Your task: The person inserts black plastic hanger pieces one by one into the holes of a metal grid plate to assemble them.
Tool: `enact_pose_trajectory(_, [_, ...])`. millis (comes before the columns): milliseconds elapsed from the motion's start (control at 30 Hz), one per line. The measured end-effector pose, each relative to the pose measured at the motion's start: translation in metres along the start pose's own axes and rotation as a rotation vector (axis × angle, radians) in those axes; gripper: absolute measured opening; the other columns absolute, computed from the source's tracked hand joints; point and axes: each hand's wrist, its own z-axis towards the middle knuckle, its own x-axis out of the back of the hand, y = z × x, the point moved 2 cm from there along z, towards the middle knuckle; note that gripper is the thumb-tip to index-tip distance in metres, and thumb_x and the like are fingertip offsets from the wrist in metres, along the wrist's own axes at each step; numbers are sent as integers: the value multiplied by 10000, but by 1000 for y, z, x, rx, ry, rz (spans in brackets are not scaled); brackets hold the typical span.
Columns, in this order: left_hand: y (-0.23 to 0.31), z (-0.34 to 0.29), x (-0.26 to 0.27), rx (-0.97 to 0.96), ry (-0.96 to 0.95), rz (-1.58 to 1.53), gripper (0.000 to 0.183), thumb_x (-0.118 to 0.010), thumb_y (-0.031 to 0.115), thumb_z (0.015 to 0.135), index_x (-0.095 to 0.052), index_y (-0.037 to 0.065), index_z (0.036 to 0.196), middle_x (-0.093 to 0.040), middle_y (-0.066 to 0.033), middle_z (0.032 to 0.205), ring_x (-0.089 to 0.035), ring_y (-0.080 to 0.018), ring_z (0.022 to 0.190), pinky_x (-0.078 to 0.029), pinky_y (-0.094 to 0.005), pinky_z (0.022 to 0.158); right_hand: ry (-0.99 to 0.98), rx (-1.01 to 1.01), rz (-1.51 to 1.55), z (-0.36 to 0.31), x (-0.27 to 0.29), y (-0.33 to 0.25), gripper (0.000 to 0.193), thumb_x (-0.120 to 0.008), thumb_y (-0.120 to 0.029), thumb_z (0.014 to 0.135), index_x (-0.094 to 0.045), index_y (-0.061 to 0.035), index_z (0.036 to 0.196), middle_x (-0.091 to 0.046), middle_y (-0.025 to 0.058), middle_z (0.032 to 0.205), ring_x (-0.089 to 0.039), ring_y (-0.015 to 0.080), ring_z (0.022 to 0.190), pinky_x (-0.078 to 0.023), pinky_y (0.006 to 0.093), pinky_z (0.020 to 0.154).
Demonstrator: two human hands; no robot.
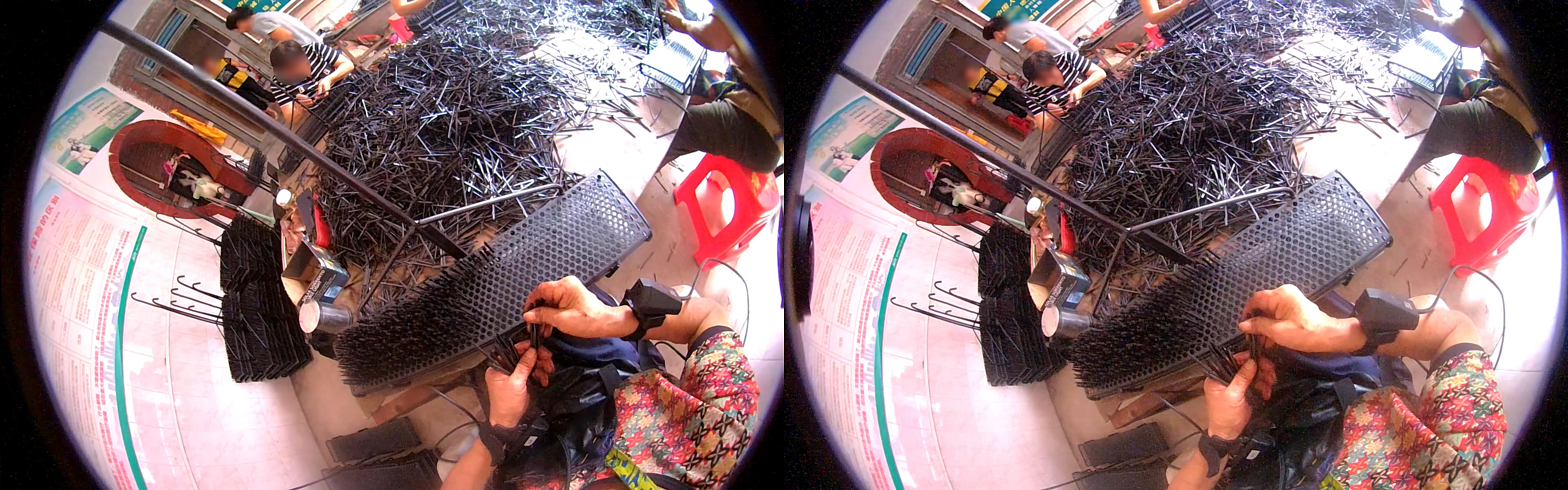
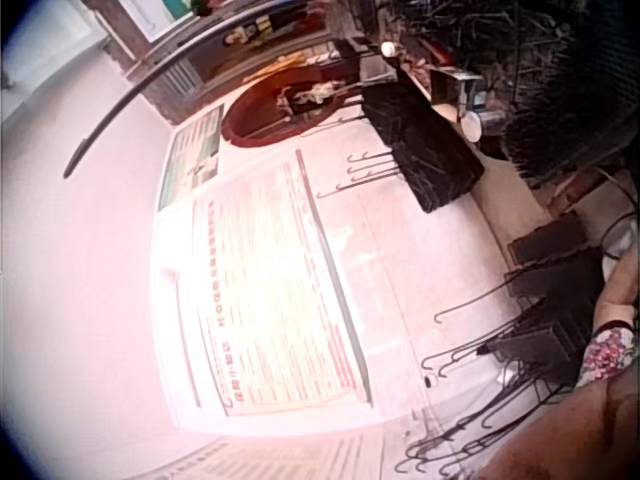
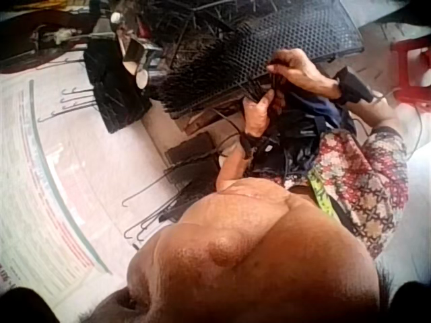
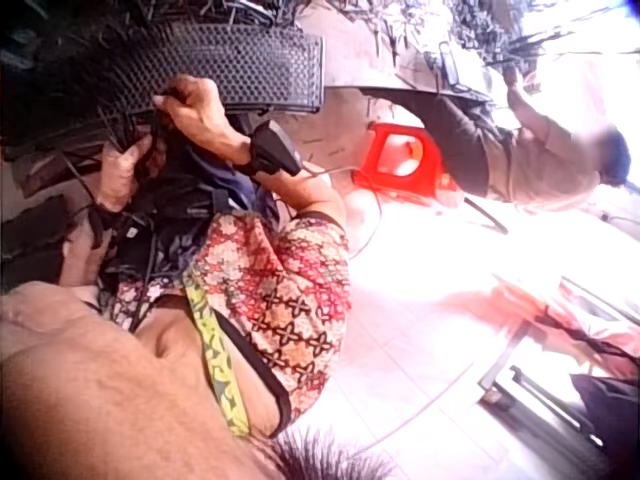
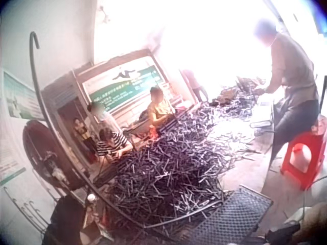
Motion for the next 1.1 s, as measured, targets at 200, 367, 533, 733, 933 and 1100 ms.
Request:
enact_pose_trajectory(200, [0, 0, -8, -18, -6, 34, 160, -494, 95, 843, -550, -32, 922, -592, -81, 745, -534, -115, 562, -405, -214, 462, -2, -53, 202, -8, 6, -9, 140, -590, -36, 768, -542, 53, 865, -585, 57, 680, -573, 104, 555, -473, 215, 509])
enact_pose_trajectory(367, [1, -7, -1, 21, 73, 82, 163, -480, 105, 855, -551, -26, 919, -596, -72, 753, -538, -106, 584, -398, -206, 457, -31, -94, 241, 0, -5, 6, 152, -589, -15, 758, -534, 53, 883, -583, 58, 694, -565, 101, 567, -471, 219, 512])
enact_pose_trajectory(533, [2, -7, -8, -34, 4, 179, 168, -475, 113, 859, -544, -17, 939, -601, -72, 777, -544, -106, 600, -396, -200, 460, 10, -21, 143, -6, -1, 4, 166, -584, -14, 753, -527, 49, 895, -578, 54, 718, -549, 97, 574, -463, 224, 507])
enact_pose_trajectory(733, [2, -5, -11, 30, -63, 36, 164, -469, 110, 859, -536, -19, 935, -600, -94, 788, -557, -123, 606, -403, -202, 453, 29, -119, 323, -12, 5, -5, 161, -607, -19, 745, -542, 54, 872, -593, 73, 715, -579, 124, 572, -483, 229, 531])
enact_pose_trajectory(933, [0, -9, 3, 58, -53, -11, 165, -448, 110, 866, -531, -23, 917, -601, -109, 793, -564, -133, 607, -409, -207, 445, -67, -145, 345, -2, -4, 9, 146, -591, -22, 755, -542, 55, 869, -583, 77, 702, -573, 131, 566, -483, 230, 532])
enact_pose_trajectory(1100, [2, -3, -12, 52, -73, 102, 166, -449, 113, 866, -548, -13, 911, -610, -97, 797, -565, -121, 605, -408, -206, 444, -20, -154, 236, -13, 8, -1, 130, -573, -27, 771, -536, 50, 869, -580, 66, 709, -567, 118, 580, -482, 230, 543])
